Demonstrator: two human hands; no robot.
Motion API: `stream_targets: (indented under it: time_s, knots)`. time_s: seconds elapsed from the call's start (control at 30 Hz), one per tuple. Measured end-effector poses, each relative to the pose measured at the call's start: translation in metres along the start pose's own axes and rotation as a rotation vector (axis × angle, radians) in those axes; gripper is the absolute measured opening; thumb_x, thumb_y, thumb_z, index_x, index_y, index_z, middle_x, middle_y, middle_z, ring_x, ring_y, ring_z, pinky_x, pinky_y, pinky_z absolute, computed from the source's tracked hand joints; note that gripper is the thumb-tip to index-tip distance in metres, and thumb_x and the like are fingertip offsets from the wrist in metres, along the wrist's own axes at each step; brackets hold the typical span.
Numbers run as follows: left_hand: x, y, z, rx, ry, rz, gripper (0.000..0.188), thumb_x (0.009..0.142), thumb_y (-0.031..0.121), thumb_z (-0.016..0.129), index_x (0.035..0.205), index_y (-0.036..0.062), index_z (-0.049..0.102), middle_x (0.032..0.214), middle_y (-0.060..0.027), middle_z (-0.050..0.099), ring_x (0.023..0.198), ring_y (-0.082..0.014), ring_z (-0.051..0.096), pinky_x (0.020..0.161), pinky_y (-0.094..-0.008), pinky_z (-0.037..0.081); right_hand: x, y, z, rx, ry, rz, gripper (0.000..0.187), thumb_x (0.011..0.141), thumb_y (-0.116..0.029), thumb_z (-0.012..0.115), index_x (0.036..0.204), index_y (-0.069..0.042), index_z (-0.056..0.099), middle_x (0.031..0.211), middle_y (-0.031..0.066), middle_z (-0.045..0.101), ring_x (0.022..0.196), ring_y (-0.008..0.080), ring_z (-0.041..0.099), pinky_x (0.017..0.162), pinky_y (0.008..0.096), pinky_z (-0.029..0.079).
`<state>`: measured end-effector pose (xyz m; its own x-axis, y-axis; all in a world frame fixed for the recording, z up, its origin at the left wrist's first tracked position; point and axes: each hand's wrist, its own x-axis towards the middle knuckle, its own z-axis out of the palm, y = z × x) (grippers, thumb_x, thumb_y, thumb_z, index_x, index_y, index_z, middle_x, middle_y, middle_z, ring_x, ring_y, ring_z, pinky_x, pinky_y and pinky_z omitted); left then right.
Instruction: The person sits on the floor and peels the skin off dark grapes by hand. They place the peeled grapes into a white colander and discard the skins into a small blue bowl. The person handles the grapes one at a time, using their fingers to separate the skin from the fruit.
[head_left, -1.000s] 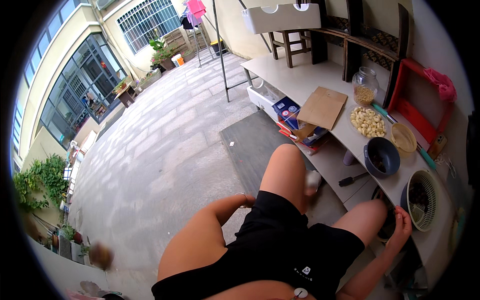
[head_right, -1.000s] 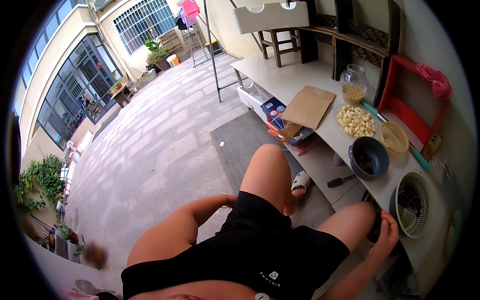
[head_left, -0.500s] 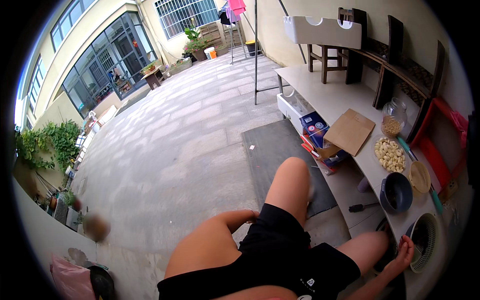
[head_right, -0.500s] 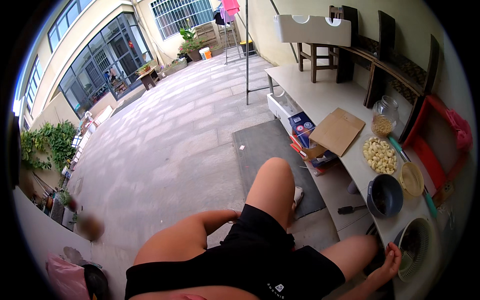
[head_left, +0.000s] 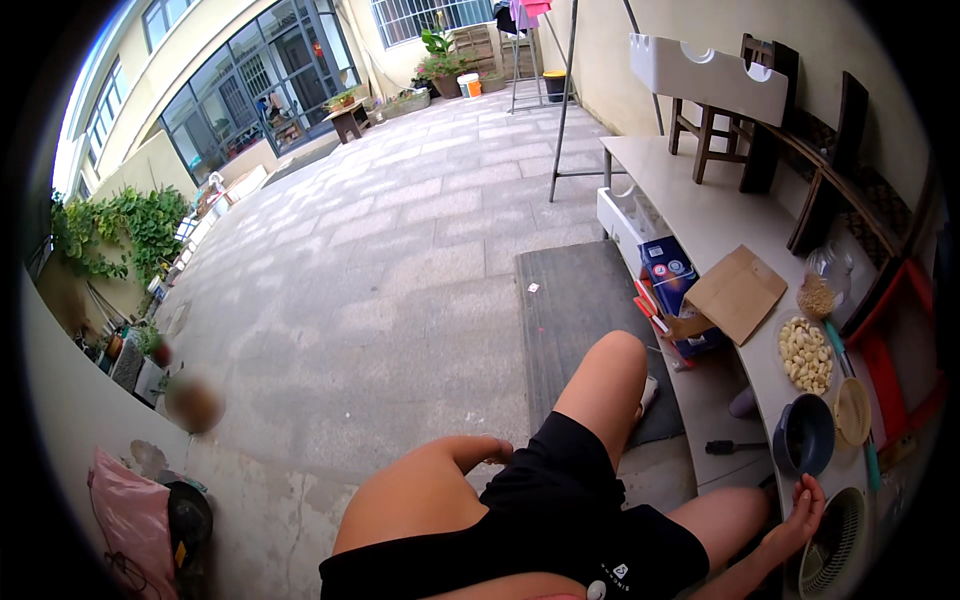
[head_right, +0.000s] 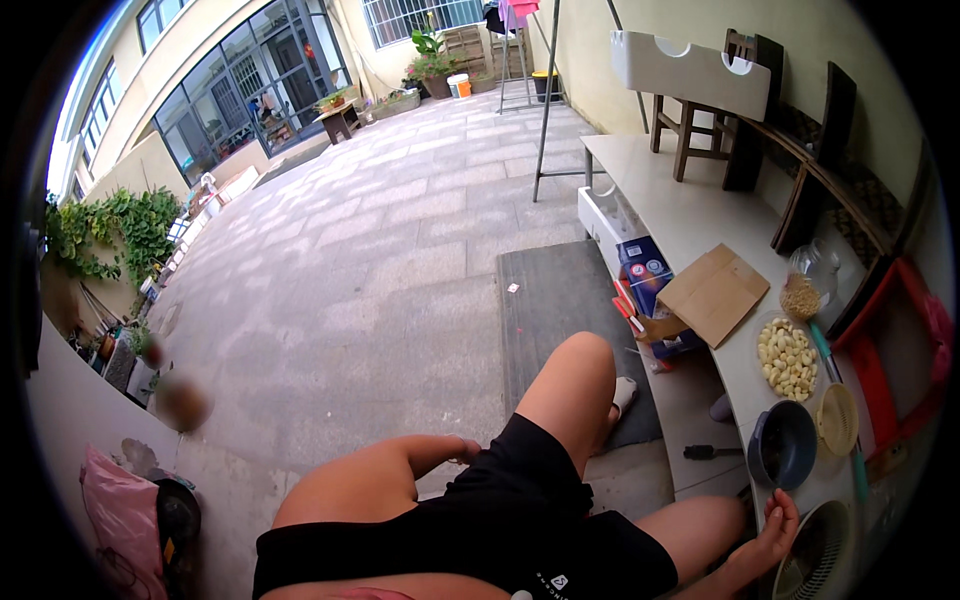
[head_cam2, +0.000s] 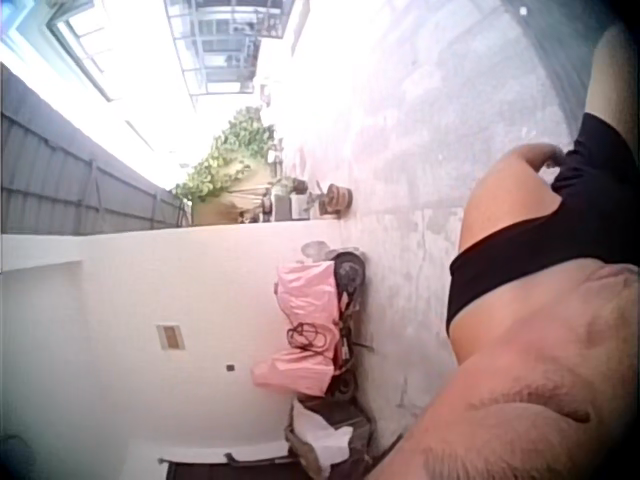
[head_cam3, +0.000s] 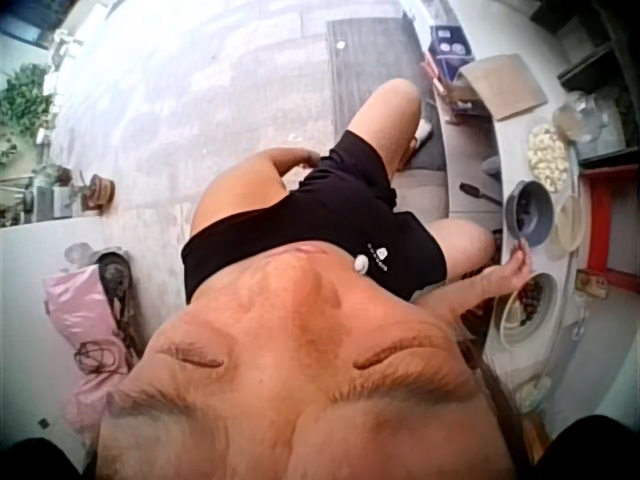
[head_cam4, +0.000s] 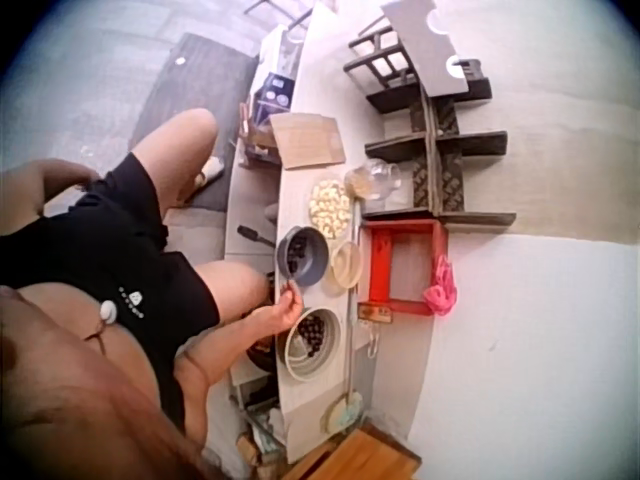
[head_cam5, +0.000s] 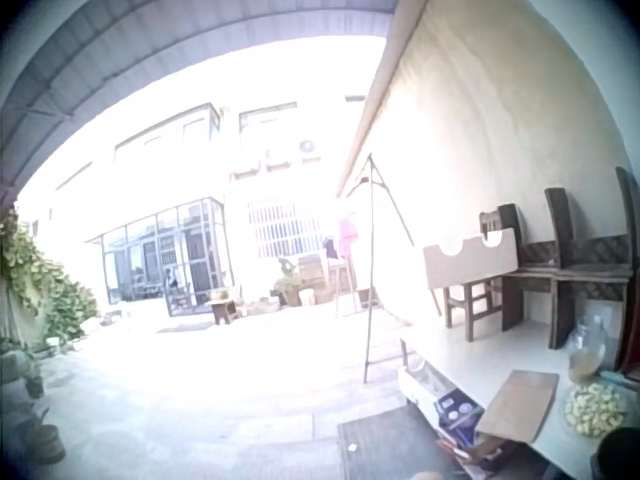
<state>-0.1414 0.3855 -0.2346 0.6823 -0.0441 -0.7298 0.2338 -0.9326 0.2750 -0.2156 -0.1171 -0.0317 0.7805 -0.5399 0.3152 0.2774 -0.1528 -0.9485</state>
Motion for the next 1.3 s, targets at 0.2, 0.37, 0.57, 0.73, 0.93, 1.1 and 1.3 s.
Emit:
stream_targets:
  time_s: [0.2,0.37,0.57,0.73,0.93,1.1,1.3]
  knots:
    - [0.004,0.006,-0.005,-0.018,0.003,0.003,0.052,0.099,0.052,0.041,0.127,0.0098,0.030,0.130,-0.0042,0.031,0.120,-0.0182,0.031,0.102,-0.0358,0.029,0.004,0.000,0.017,-0.009,-0.040,-0.003,0.024,0.102,-0.006,0.049,0.119,0.002,0.064,0.117,0.0085,0.067,0.102,0.0164,0.061,0.095,0.0293,0.048]
    - [0.007,0.010,-0.005,-0.028,0.008,0.007,0.049,0.099,0.051,0.042,0.125,0.0108,0.032,0.127,-0.0034,0.033,0.118,-0.0176,0.033,0.100,-0.0354,0.030,0.002,-0.007,0.026,-0.036,-0.024,0.022,0.025,0.103,-0.006,0.047,0.119,0.002,0.064,0.119,0.0094,0.066,0.102,0.0171,0.061,0.095,0.0300,0.048]
    - [0.008,0.011,-0.001,-0.054,0.018,0.002,0.046,0.100,0.051,0.043,0.123,0.0120,0.034,0.124,-0.0024,0.035,0.115,-0.0169,0.035,0.098,-0.0349,0.032,-0.003,-0.005,0.018,-0.077,0.005,0.038,0.025,0.105,-0.009,0.047,0.120,0.001,0.064,0.119,0.0095,0.066,0.104,0.0169,0.061,0.097,0.0299,0.048]
    - [0.008,0.016,-0.006,-0.102,0.068,0.021,0.043,0.100,0.050,0.043,0.121,0.0129,0.036,0.121,-0.0016,0.036,0.113,-0.0163,0.036,0.097,-0.0345,0.033,-0.018,-0.033,0.023,-0.031,0.103,-0.109,0.021,0.096,-0.004,0.058,0.110,0.008,0.069,0.107,0.0173,0.071,0.095,0.0268,0.067,0.084,0.0353,0.056]
    - [0.005,0.030,-0.036,-0.238,0.219,0.109,0.040,0.100,0.049,0.044,0.119,0.0141,0.039,0.118,-0.0007,0.039,0.110,-0.0156,0.038,0.095,-0.0340,0.034,-0.006,-0.005,-0.036,-0.087,0.131,-0.080,0.026,0.105,-0.012,0.048,0.119,0.003,0.065,0.117,0.0104,0.067,0.104,0.0179,0.062,0.096,0.0317,0.049]
    - [-0.014,0.048,-0.077,-0.615,0.325,0.241,0.038,0.101,0.049,0.044,0.117,0.0151,0.041,0.116,0.0001,0.040,0.108,-0.0150,0.040,0.094,-0.0335,0.035,-0.023,-0.045,-0.027,0.092,0.168,-0.139,0.021,0.101,-0.003,0.052,0.114,0.004,0.066,0.113,0.0098,0.068,0.099,0.0160,0.062,0.094,0.0303,0.050]
    - [-0.054,0.128,-0.153,-1.192,0.429,0.561,0.035,0.101,0.048,0.045,0.114,0.0163,0.043,0.113,0.0011,0.042,0.105,-0.0143,0.041,0.092,-0.0330,0.037,-0.045,-0.045,-0.056,0.155,0.205,-0.166,0.020,0.099,-0.002,0.054,0.112,0.004,0.068,0.111,0.0107,0.069,0.096,0.0151,0.064,0.092,0.0310,0.050]
